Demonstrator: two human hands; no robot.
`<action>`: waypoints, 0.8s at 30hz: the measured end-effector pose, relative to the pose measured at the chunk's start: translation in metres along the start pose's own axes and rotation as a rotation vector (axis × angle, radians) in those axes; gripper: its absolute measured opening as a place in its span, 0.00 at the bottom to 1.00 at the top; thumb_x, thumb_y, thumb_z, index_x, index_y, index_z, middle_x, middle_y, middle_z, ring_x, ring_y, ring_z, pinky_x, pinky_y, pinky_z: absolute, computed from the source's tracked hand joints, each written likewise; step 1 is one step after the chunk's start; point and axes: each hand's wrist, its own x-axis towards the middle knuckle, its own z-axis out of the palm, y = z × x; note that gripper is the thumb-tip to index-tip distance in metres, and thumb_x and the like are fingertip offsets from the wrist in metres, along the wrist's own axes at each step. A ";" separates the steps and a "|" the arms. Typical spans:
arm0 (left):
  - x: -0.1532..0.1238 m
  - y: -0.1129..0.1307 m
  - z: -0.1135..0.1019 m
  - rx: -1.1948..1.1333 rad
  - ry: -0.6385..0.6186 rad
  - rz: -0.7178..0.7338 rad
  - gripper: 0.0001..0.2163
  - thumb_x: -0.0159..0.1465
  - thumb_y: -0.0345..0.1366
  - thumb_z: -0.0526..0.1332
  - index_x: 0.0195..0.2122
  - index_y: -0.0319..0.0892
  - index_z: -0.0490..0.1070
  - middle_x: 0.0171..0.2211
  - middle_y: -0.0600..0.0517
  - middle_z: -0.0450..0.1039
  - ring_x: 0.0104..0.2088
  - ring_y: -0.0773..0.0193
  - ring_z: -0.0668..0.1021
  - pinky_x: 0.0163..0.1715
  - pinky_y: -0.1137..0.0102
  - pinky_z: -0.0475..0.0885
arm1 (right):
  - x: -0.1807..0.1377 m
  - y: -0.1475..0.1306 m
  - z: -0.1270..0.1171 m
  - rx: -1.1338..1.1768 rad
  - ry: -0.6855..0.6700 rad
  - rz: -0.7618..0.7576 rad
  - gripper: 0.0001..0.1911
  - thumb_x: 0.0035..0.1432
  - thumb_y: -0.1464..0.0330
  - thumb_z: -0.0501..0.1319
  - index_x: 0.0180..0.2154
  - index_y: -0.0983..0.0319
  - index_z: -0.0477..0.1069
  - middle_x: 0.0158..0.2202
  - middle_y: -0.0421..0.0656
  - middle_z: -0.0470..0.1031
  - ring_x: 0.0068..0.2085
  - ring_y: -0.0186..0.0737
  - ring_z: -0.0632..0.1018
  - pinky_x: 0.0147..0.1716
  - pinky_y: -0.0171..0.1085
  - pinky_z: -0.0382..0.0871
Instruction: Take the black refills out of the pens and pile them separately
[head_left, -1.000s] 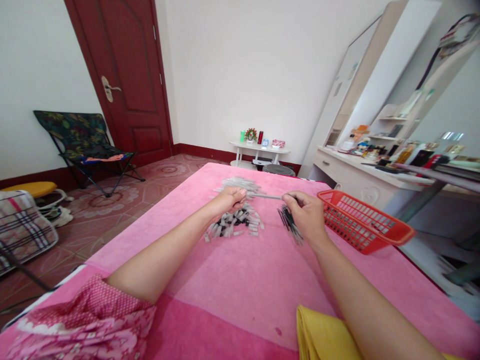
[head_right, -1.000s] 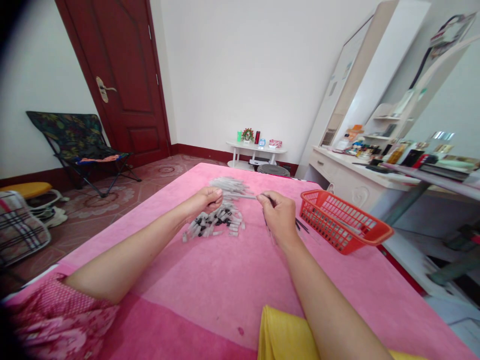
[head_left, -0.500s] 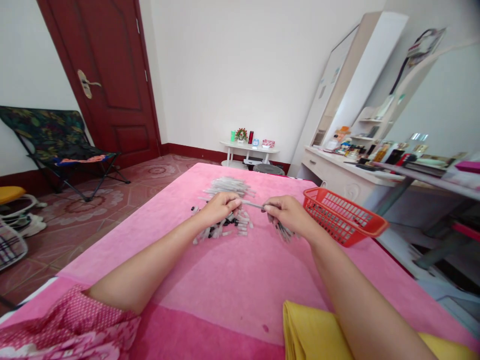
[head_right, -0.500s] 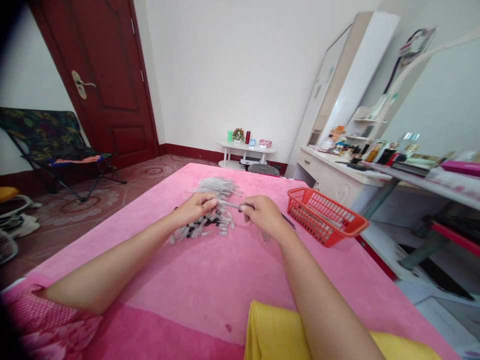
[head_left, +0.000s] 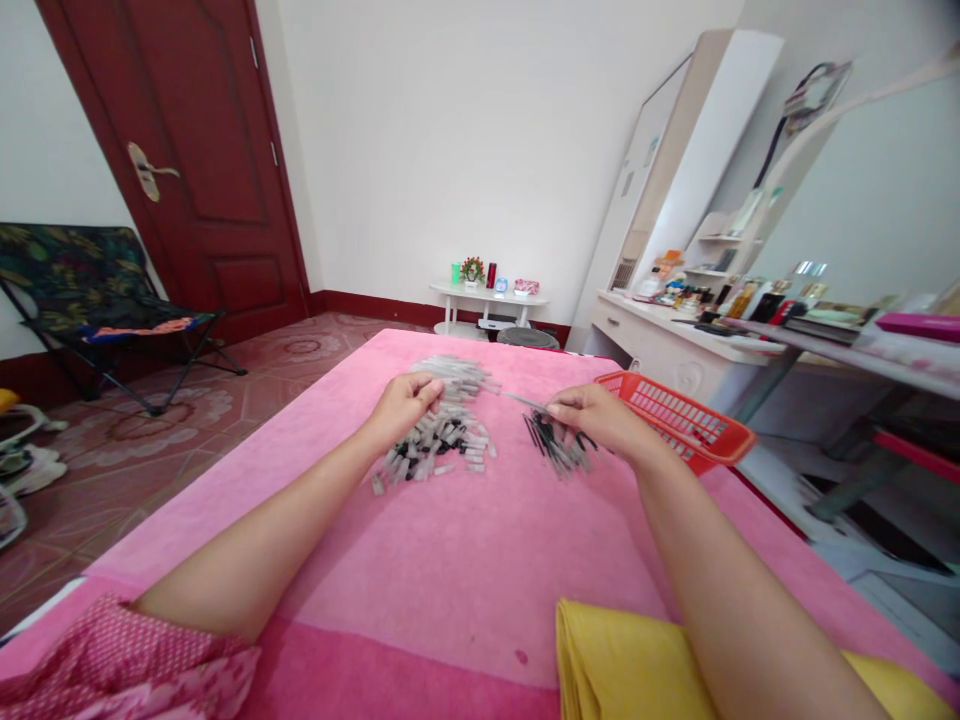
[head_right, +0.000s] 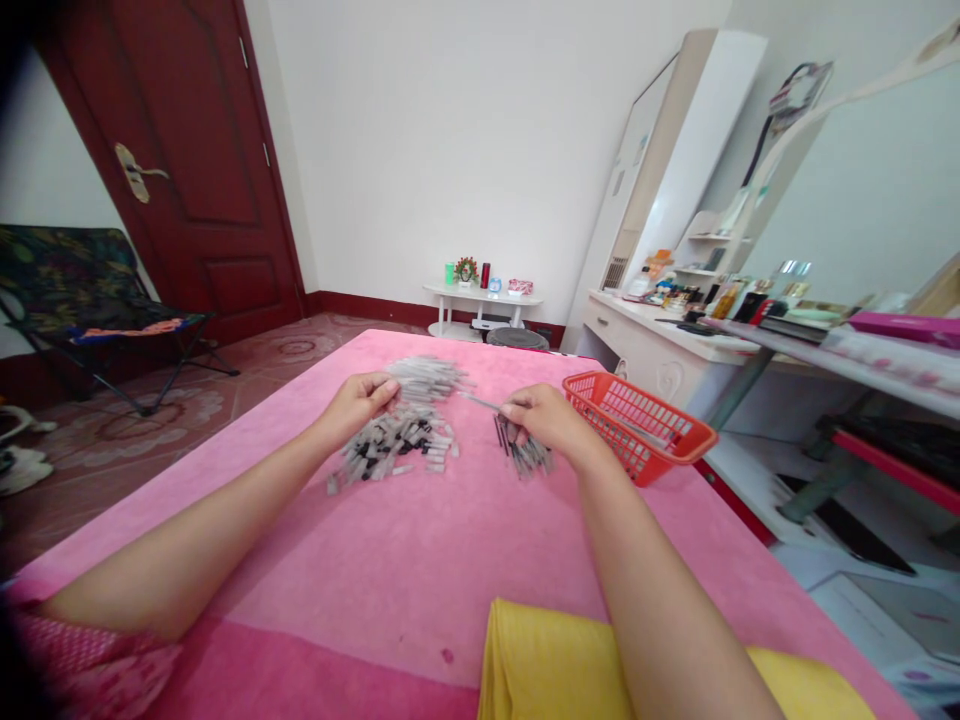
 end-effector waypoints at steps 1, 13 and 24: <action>0.000 0.001 -0.001 -0.041 0.002 -0.020 0.16 0.59 0.45 0.54 0.22 0.39 0.63 0.16 0.56 0.62 0.18 0.72 0.61 0.19 0.75 0.53 | 0.000 0.001 -0.003 0.014 0.037 -0.004 0.13 0.50 0.63 0.59 0.20 0.64 0.69 0.17 0.41 0.72 0.18 0.32 0.71 0.20 0.31 0.62; -0.008 0.009 0.017 -0.288 -0.203 -0.107 0.20 0.59 0.53 0.55 0.24 0.38 0.62 0.17 0.57 0.61 0.16 0.75 0.57 0.17 0.76 0.49 | 0.007 -0.007 0.027 -0.304 0.217 -0.178 0.09 0.52 0.67 0.58 0.27 0.61 0.76 0.22 0.40 0.75 0.25 0.34 0.73 0.24 0.31 0.62; -0.012 0.015 0.021 -0.260 -0.285 -0.115 0.23 0.57 0.57 0.54 0.21 0.38 0.61 0.16 0.56 0.59 0.16 0.75 0.56 0.17 0.75 0.48 | 0.004 -0.016 0.032 -0.464 0.280 -0.187 0.09 0.53 0.66 0.59 0.34 0.57 0.78 0.30 0.41 0.79 0.32 0.39 0.76 0.31 0.34 0.64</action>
